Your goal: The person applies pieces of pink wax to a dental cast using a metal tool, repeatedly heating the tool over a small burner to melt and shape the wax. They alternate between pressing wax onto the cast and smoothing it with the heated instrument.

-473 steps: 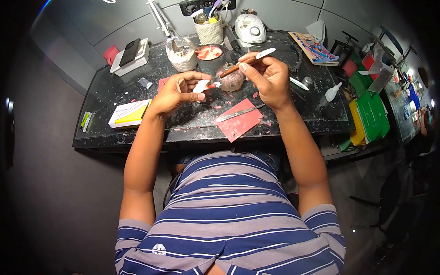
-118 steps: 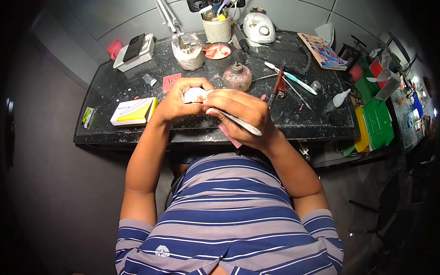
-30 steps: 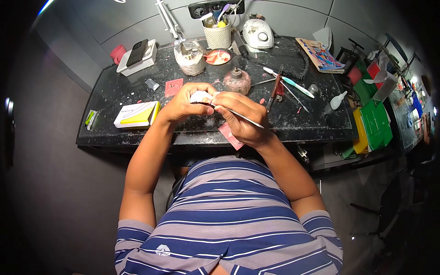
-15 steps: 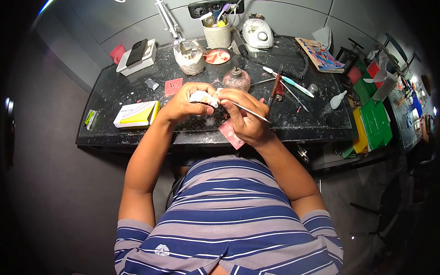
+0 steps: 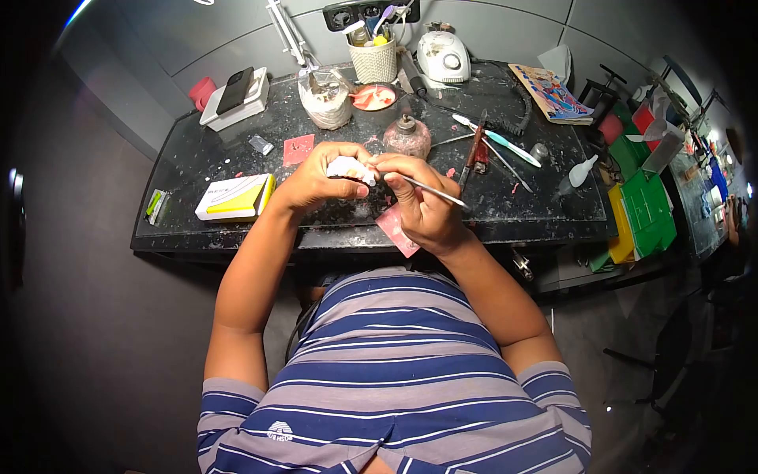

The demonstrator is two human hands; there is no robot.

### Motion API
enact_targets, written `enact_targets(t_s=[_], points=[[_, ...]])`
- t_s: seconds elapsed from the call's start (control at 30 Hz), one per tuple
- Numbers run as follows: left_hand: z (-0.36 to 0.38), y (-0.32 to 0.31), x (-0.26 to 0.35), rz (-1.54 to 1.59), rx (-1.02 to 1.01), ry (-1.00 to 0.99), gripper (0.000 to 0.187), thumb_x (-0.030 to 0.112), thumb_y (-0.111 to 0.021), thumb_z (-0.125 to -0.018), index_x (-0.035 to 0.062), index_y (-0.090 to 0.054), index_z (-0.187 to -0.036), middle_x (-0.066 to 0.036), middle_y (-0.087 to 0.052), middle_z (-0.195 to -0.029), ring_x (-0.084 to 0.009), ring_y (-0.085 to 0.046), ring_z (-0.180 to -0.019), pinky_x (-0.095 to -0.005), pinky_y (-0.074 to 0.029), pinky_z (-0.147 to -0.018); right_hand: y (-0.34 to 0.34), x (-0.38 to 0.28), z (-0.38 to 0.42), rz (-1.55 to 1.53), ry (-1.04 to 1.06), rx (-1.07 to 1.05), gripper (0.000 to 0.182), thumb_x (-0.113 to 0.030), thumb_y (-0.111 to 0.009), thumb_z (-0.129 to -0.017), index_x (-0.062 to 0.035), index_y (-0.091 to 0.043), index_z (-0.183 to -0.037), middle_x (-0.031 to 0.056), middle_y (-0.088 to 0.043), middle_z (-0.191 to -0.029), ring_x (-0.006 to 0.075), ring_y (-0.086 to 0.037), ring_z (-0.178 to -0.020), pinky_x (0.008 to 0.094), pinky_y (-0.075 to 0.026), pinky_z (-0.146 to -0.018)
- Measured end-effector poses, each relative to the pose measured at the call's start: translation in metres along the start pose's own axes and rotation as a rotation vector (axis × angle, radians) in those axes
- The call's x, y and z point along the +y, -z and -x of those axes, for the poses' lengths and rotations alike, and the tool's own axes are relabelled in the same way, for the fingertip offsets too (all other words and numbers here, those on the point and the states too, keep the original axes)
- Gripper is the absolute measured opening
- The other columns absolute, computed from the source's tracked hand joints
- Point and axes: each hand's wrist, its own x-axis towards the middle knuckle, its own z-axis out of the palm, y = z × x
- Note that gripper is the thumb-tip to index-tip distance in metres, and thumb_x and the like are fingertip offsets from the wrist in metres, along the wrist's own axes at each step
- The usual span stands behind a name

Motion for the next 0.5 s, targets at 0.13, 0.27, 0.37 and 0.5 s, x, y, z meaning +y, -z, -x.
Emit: enact_targets(t_s=[0.13,0.27,0.37,0.5], points=[[0.001,0.000,0.004,-0.075,-0.034,-0.030,0.030,-0.001,-0.080,-0.075,0.0021,-0.067,-0.102,0.001,-0.068,-0.091,-0.0050,-0.062,-0.082,-0.0204,-0.049,-0.072,0.000,-0.004,-0.001,-0.036,-0.006,0.060,0.019,-0.015,-0.061,-0.100,0.0033,-0.067,-0.102,0.0168,-0.073,-0.103,0.0280,-0.072,-0.094,0.0345,-0.056,-0.083],[0.001,-0.002,0.004,-0.021,-0.012,-0.022,0.029,-0.001,-0.078,-0.076,0.0015,-0.067,-0.102,0.001,-0.068,-0.089,-0.0056,-0.061,-0.080,-0.0213,-0.049,-0.072,0.006,-0.003,-0.008,0.169,0.223,-0.130,0.016,-0.011,-0.066,-0.096,0.0033,-0.068,-0.103,0.0168,-0.072,-0.102,0.0313,-0.072,-0.095,0.0359,-0.057,-0.083],[-0.001,-0.002,0.002,-0.020,-0.011,-0.070,0.029,-0.001,-0.079,-0.076,0.0013,-0.067,-0.103,0.001,-0.067,-0.089,-0.0051,-0.061,-0.080,-0.0207,-0.049,-0.071,0.005,-0.001,-0.008,0.169,0.257,-0.154,0.016,-0.006,-0.068,-0.092,0.0023,-0.068,-0.106,0.0159,-0.072,-0.101,0.0313,-0.071,-0.096,0.0381,-0.057,-0.084],[0.000,0.001,0.002,-0.062,-0.019,-0.043,0.029,0.001,-0.081,-0.077,0.0016,-0.067,-0.102,0.002,-0.067,-0.089,-0.0040,-0.060,-0.081,-0.0204,-0.049,-0.072,0.004,-0.003,-0.009,0.190,0.250,-0.163,0.015,-0.003,-0.068,-0.091,0.0022,-0.068,-0.106,0.0158,-0.072,-0.102,0.0311,-0.071,-0.096,0.0381,-0.056,-0.085]])
